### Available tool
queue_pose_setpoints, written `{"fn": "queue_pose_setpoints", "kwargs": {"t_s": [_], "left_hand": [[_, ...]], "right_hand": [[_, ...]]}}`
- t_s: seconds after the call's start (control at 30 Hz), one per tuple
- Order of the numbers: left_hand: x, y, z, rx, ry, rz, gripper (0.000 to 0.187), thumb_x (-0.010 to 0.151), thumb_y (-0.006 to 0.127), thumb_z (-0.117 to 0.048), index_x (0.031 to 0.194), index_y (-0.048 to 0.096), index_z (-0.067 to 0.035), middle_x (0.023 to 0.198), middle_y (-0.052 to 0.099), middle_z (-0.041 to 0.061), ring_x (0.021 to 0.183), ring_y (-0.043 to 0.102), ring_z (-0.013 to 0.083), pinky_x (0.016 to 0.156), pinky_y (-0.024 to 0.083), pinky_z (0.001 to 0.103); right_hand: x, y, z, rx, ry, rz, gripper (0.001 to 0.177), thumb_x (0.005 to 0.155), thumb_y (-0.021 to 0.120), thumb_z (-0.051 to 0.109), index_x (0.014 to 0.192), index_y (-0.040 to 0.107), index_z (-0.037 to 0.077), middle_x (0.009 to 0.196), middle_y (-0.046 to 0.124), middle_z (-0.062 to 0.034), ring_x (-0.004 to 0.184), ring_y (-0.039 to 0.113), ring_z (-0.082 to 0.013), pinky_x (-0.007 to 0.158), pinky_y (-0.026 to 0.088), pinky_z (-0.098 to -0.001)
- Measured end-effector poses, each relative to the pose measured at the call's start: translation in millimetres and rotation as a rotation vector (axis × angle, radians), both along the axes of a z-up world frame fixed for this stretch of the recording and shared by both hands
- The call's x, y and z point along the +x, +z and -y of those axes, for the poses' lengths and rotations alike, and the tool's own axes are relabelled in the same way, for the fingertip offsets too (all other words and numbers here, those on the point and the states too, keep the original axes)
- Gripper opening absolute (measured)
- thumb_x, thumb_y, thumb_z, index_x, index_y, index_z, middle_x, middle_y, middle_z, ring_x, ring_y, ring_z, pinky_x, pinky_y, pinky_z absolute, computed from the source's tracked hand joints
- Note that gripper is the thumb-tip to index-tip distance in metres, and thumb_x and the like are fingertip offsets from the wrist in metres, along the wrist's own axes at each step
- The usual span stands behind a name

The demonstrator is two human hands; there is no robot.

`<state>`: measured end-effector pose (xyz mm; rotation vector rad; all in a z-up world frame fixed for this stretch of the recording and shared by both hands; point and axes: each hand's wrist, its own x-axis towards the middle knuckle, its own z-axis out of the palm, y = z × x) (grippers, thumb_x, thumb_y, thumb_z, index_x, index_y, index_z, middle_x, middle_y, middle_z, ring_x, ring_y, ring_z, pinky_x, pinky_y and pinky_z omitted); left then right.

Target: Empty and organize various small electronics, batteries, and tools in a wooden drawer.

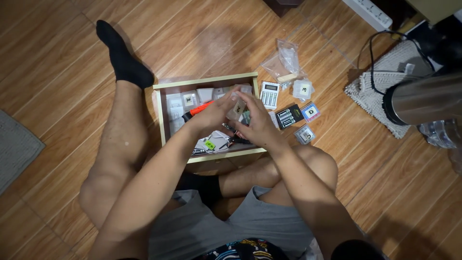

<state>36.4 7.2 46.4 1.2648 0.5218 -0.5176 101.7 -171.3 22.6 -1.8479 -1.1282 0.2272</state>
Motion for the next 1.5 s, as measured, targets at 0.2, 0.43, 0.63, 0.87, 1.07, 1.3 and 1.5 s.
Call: {"fn": "queue_pose_setpoints", "kwargs": {"t_s": [0.2,0.43,0.63,0.87,1.07,1.3,1.5], "left_hand": [[0.4,-22.9,2.9,0.203,-0.076,0.155,0.069,0.101,0.033,-0.060,0.163,0.016,-0.034,0.144,0.058,0.008,0.116,0.061,0.0194,0.074,0.058,0.033],[-7.4,-26.8,-1.6,0.073,-0.006,0.221,0.065,0.103,0.030,-0.055,0.164,0.024,-0.031,0.118,0.067,0.005,0.085,0.060,0.0152,0.061,0.048,0.029],[-7.7,-40.9,-21.2,-0.132,0.083,0.115,0.061,0.102,0.036,-0.052,0.156,0.039,-0.024,0.113,0.070,0.004,0.083,0.069,0.0178,0.068,0.055,0.031],[-22.0,-67.3,-36.9,0.221,-0.181,0.087,0.059,0.099,0.053,-0.055,0.121,0.072,-0.004,0.105,0.075,0.007,0.087,0.070,0.0152,0.075,0.056,0.032],[-29.9,-65.5,-50.4,0.476,-0.416,0.096,0.050,0.098,0.055,-0.051,0.105,0.073,-0.005,0.096,0.075,0.013,0.086,0.071,0.0251,0.082,0.055,0.039],[-91.9,-129.6,-39.0,1.121,-0.983,0.090,0.021,0.092,0.059,-0.013,0.097,0.079,-0.008,0.102,0.076,0.014,0.094,0.075,0.0309,0.074,0.060,0.044],[-79.9,-117.9,-29.2,1.226,-1.390,0.174,0.021,0.095,0.059,-0.012,0.106,0.077,-0.012,0.111,0.077,0.008,0.099,0.076,0.0247,0.076,0.061,0.039]], "right_hand": [[-0.1,16.8,-2.2,0.007,-0.083,-0.098,0.065,0.084,0.086,0.018,0.140,0.056,0.004,0.126,0.063,-0.0113,0.107,0.069,-0.0218,0.083,0.058,-0.0298],[-0.2,6.5,-3.1,0.018,-0.096,-0.060,0.061,0.083,0.088,0.017,0.134,0.059,0.001,0.117,0.065,-0.0118,0.092,0.067,-0.0182,0.080,0.056,-0.0309],[9.6,-38.9,1.1,0.200,-0.070,-0.573,0.059,0.097,0.072,0.023,0.144,0.045,0.001,0.136,0.062,-0.0135,0.121,0.063,-0.0185,0.105,0.052,-0.0307],[20.3,-59.4,-9.0,0.437,-0.119,-0.998,0.066,0.109,0.051,0.048,0.155,0.037,0.004,0.131,0.063,-0.0157,0.127,0.060,-0.0279,0.111,0.049,-0.0451],[25.8,-54.9,-6.5,0.414,-0.258,-1.156,0.065,0.107,0.032,0.050,0.151,0.045,0.004,0.115,0.068,-0.0152,0.104,0.070,-0.0303,0.095,0.059,-0.0467],[33.5,-62.0,2.9,0.203,-0.240,-0.938,0.068,0.109,0.033,0.052,0.141,0.057,-0.003,0.104,0.069,-0.0143,0.091,0.071,-0.0258,0.082,0.060,-0.0394],[36.4,-71.2,7.8,0.247,-0.280,-1.017,0.067,0.107,0.036,0.053,0.133,0.059,-0.004,0.102,0.069,-0.0138,0.088,0.071,-0.0242,0.081,0.060,-0.0376]]}}
